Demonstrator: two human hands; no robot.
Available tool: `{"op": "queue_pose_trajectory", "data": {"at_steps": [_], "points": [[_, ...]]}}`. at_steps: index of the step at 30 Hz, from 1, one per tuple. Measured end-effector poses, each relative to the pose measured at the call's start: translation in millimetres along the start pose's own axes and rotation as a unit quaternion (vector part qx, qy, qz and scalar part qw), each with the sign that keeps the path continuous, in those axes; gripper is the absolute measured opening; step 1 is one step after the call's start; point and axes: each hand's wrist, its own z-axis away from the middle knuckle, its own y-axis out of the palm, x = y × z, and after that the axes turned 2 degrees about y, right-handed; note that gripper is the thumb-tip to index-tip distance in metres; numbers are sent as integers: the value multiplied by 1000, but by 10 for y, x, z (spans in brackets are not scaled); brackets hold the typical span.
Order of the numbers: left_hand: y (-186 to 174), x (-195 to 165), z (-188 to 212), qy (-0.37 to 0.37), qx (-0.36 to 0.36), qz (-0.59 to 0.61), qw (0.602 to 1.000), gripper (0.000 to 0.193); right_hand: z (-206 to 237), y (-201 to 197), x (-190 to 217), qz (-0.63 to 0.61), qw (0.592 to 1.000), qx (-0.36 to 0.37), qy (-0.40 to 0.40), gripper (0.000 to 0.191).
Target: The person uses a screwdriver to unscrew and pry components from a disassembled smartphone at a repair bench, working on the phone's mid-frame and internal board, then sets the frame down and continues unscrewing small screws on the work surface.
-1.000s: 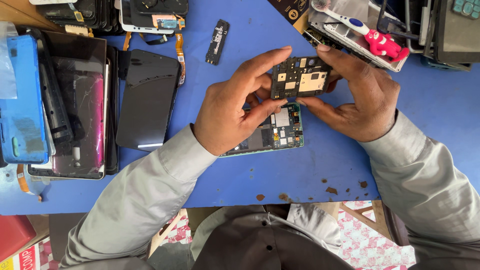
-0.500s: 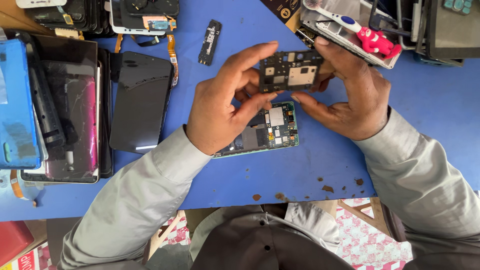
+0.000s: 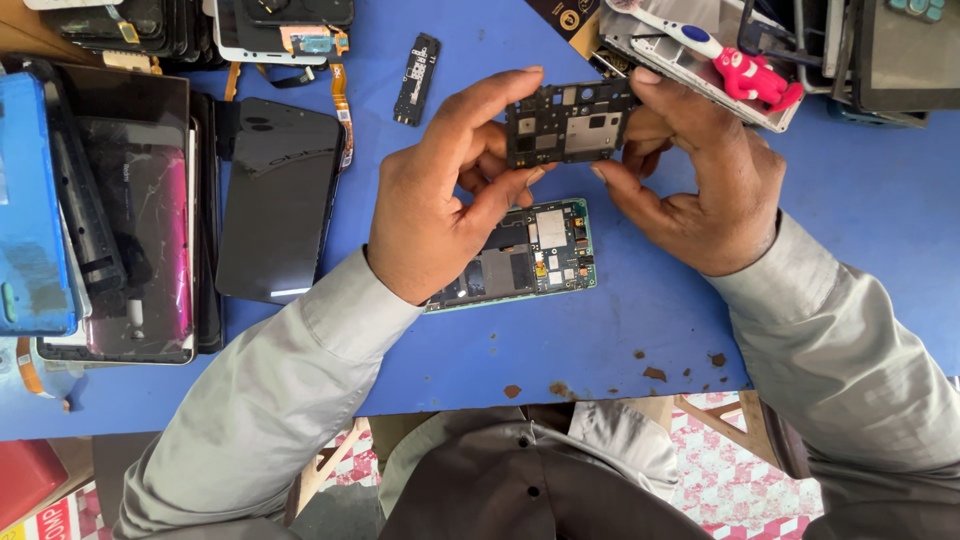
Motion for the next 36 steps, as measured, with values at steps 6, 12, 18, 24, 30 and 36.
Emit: {"op": "queue_pose_trajectory", "data": {"at_steps": [6,12,18,24,30,36], "points": [[2,-28,-12,13,-2,-22,1000,61,-5,10,8,5,1000,-3,9,68],[-7,-65,-11,5,4,-41,999,62,-10,0,6,23,1000,6,5,72],[-10,-66,11,0,25,12,1000,63,5,-2,1,29,999,20,22,68],[-10,-36,24,0,28,12,1000,66,11,-7,-2,35,999,23,19,65],[4,-33,20,-4,23,21,1000,69,-4,-6,16,33,999,22,24,67],[15,-65,2,-16,17,35,999,71,-47,-30,66,41,999,18,12,68]]}}
